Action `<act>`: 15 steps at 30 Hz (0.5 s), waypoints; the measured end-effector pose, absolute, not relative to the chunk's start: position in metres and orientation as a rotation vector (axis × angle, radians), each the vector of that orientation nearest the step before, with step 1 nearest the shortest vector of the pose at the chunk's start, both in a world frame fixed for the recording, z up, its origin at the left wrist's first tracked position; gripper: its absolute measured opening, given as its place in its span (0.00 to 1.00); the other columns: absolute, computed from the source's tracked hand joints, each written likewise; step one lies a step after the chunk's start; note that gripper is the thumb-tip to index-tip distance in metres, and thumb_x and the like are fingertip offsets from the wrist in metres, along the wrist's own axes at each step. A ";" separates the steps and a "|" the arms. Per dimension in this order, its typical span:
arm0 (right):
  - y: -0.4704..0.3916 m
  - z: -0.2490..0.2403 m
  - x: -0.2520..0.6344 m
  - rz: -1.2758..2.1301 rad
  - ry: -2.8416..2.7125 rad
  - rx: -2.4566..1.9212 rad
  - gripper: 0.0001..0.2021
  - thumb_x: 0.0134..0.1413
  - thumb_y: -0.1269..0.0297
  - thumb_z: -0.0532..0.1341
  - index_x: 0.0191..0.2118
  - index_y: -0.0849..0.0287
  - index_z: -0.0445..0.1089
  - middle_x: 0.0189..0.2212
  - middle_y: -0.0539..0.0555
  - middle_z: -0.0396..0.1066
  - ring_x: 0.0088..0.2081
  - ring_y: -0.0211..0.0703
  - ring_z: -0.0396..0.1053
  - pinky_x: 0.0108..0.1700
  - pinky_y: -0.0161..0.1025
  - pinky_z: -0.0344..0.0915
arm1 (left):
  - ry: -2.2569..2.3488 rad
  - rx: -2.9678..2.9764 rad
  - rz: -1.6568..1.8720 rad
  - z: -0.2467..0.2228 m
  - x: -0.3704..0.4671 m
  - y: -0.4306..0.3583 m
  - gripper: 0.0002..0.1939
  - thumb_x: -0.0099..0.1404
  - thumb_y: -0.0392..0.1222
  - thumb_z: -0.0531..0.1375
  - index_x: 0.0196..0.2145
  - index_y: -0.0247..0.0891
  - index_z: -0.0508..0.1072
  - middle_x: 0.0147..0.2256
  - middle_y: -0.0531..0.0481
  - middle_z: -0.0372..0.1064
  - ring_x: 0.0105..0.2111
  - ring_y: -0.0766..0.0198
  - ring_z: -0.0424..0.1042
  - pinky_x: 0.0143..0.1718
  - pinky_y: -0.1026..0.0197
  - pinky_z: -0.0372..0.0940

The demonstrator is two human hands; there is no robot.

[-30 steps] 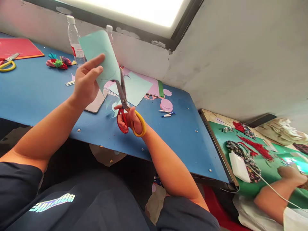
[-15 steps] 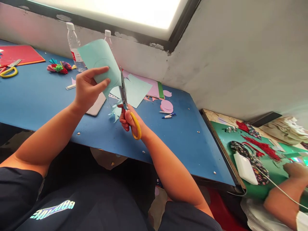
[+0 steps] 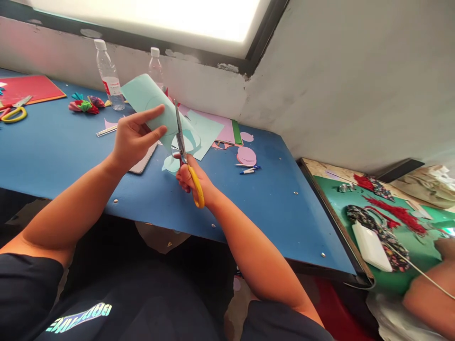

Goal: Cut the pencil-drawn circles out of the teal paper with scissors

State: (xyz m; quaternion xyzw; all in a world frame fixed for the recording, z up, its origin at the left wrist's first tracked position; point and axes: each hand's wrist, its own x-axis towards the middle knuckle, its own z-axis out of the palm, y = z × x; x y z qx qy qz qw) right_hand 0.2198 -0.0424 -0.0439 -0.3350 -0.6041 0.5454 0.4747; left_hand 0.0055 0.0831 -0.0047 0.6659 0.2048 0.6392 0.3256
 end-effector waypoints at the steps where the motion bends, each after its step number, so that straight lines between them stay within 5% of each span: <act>1: -0.042 -0.043 0.220 1.331 -1.481 -0.810 0.46 0.65 0.14 0.70 0.67 0.49 0.68 0.32 0.42 0.58 0.28 0.41 0.53 0.28 0.39 0.56 | 0.524 1.754 1.662 -0.004 0.006 0.083 0.28 0.64 0.61 0.84 0.58 0.49 0.93 0.47 0.46 0.88 0.50 0.45 0.89 0.57 0.39 0.88; 15: -0.040 -0.046 0.222 1.263 -1.511 -0.853 0.46 0.67 0.15 0.68 0.69 0.49 0.67 0.34 0.43 0.62 0.29 0.40 0.55 0.30 0.39 0.56 | 0.632 1.768 1.697 0.002 0.007 0.068 0.24 0.63 0.60 0.85 0.51 0.47 0.93 0.43 0.47 0.89 0.34 0.59 0.81 0.40 0.52 0.83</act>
